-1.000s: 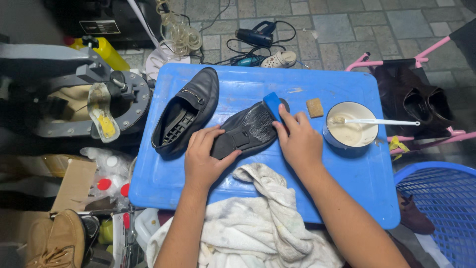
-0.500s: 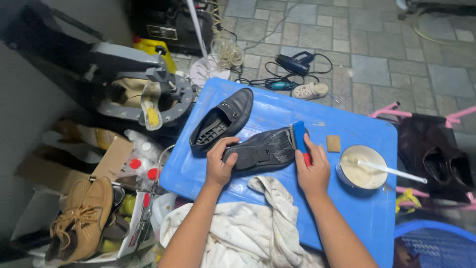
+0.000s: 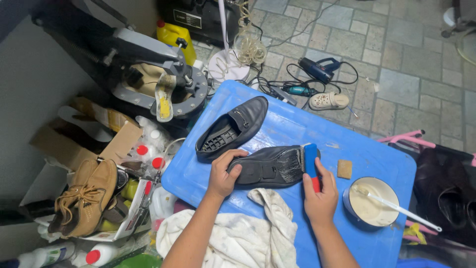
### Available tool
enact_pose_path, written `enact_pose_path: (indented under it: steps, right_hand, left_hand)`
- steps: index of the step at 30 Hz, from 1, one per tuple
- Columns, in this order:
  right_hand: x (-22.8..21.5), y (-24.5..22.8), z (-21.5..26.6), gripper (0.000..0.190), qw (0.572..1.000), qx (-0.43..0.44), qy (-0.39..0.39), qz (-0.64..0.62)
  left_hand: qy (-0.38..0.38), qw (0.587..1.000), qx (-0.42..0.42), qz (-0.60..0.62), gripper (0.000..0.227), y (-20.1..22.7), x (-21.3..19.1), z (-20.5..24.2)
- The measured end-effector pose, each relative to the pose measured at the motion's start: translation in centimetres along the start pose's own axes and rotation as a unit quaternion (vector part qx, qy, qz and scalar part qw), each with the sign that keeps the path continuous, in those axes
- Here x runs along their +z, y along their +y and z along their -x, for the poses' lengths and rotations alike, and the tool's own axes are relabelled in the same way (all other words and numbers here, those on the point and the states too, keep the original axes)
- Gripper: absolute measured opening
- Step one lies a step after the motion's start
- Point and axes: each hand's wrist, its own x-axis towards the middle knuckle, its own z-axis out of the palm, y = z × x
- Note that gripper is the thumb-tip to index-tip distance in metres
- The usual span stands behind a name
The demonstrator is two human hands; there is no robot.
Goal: The person cleans a pair of black loafers by applying a white cleaning paste to the soles with a brush, scrubbing the soles, and wiping them with a cloth. The person repeats the application and scrubbing process on the soles and sides of the shoes.
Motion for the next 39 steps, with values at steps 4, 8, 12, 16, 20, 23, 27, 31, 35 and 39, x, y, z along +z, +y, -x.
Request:
enact_pose_path:
  steps: [4,8,12,16,20,23,27,31,35,39]
  right_hand:
    - [0.5,0.7,0.1,0.051,1.000,0.017,0.016,-0.019]
    - [1.4,0.3,0.0,0.049,0.999,0.011,0.031,-0.029]
    - [1.6,-0.5,0.1,0.050,0.998,0.025,0.043,-0.027]
    - [2.1,-0.7,0.0,0.049,0.997,0.024,0.060,-0.039]
    - [2.3,-0.6,0.0,0.049,0.997,0.045,0.067,-0.022]
    - [2.5,-0.4,0.1,0.049,0.996,0.049,0.068,-0.040]
    - [2.7,0.4,0.1,0.049,0.994,0.054,0.080,-0.055]
    - [3.1,1.2,1.2,0.050,0.993,0.040,0.070,-0.086]
    - [3.0,1.9,1.0,0.051,0.987,0.040,0.056,-0.144]
    - [2.7,3.4,1.1,0.051,0.985,0.068,0.045,-0.153]
  left_hand:
    - [0.002,1.000,0.002,0.008,0.051,-0.1,-0.1,0.1]
    - [-0.004,1.000,0.000,0.012,0.049,-0.5,-0.8,-0.1]
    - [-0.022,1.000,-0.005,0.011,0.047,-0.9,-1.2,-0.2]
    - [-0.035,0.999,-0.001,0.020,0.047,-1.4,-1.4,-0.6]
    - [-0.042,0.999,0.016,0.025,0.049,-1.5,-1.6,-0.8]
    - [-0.040,0.999,0.021,0.024,0.048,-1.3,-1.7,-1.0]
    - [-0.025,0.998,0.060,0.018,0.043,-0.9,-1.6,-0.7]
    - [0.049,0.989,0.125,-0.065,0.036,-1.2,-2.6,0.9]
    - [0.198,0.949,0.117,-0.216,0.026,-2.3,-7.3,2.0]
    - [0.136,0.911,-0.158,-0.357,0.040,-5.6,-13.8,1.4]
